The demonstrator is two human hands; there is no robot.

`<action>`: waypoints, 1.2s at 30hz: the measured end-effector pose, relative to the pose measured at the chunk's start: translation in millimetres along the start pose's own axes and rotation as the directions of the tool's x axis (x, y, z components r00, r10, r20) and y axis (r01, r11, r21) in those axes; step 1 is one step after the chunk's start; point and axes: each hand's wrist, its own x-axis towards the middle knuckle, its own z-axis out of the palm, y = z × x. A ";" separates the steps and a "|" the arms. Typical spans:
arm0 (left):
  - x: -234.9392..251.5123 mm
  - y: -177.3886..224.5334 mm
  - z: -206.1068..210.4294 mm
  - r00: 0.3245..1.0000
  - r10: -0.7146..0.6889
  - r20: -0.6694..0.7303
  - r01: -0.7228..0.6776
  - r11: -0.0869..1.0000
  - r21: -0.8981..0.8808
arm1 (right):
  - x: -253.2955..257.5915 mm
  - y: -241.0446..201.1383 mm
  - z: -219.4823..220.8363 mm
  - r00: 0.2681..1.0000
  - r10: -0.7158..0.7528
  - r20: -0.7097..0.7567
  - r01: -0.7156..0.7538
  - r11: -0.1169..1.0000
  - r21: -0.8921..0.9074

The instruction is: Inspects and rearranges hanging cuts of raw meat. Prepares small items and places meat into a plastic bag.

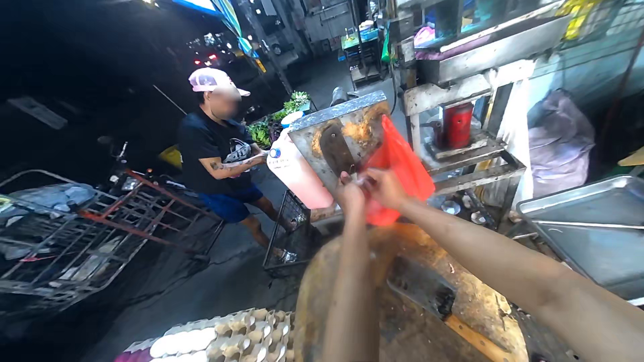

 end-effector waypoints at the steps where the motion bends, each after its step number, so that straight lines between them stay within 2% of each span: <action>1: 1.2 0.6 0.7 1.000 -0.023 0.001 0.023 0.999 -0.041 | 0.1 -1.1 0.9 0.999 0.029 0.020 -0.029 0.999 0.013; 3: 5.1 -2.9 -0.2 0.999 -0.038 0.024 0.040 0.995 -0.088 | 4.7 -4.1 -1.7 0.985 0.161 0.054 -0.164 0.985 0.047; 6: 1.1 -6.8 0.8 0.999 -0.033 0.001 0.033 0.999 -0.019 | 19.4 -2.7 -6.1 0.929 0.365 0.054 -0.368 0.927 0.070; 10: -11.2 -12.7 7.9 0.999 0.004 -0.052 -0.005 1.000 -0.020 | 31.6 -3.1 -4.2 0.884 0.466 0.019 -0.467 0.883 0.047; 12: -12.3 -13.2 8.9 0.996 0.002 -0.086 -0.007 0.998 -0.058 | 31.5 -3.5 -2.5 0.885 0.464 0.046 -0.466 0.881 0.079; 15: -6.1 -12.6 3.4 0.993 -0.003 -0.115 -0.009 0.995 -0.104 | 21.5 -4.8 -0.4 0.899 0.398 0.183 -0.433 0.868 0.242; 18: 0.7 -16.0 1.4 0.997 0.006 -0.076 -0.017 0.990 -0.141 | 13.3 -5.3 1.9 0.908 0.317 0.273 -0.400 0.848 0.348; 22: -4.9 -9.9 0.5 0.999 0.028 -0.025 -0.030 0.997 -0.070 | 15.6 1.8 3.8 0.925 0.327 0.195 -0.364 0.909 0.204; 25: -6.5 -5.7 -5.9 0.996 0.090 -0.015 -0.087 0.987 0.135 | 19.1 1.3 1.4 0.932 0.315 0.181 -0.340 0.931 0.132; 28: -9.0 -3.4 -10.9 0.999 0.050 -0.004 -0.047 0.965 0.257 | 21.5 -2.0 1.5 0.953 0.254 0.165 -0.256 0.967 -0.007; 30: -12.4 -2.6 -9.7 0.999 0.006 -0.036 0.003 0.970 0.243 | 23.0 -6.1 4.2 0.972 0.192 0.139 -0.182 0.980 -0.078; 32: -15.1 -4.1 -8.0 0.998 -0.043 -0.036 0.048 0.987 0.150 | 25.0 -6.6 7.8 0.984 0.149 0.097 -0.139 0.985 -0.103; 36: -17.5 -12.9 -17.1 0.987 -0.155 0.036 0.158 0.982 -0.106 | 32.4 15.4 -7.5 0.979 0.195 -0.067 -0.199 0.978 -0.064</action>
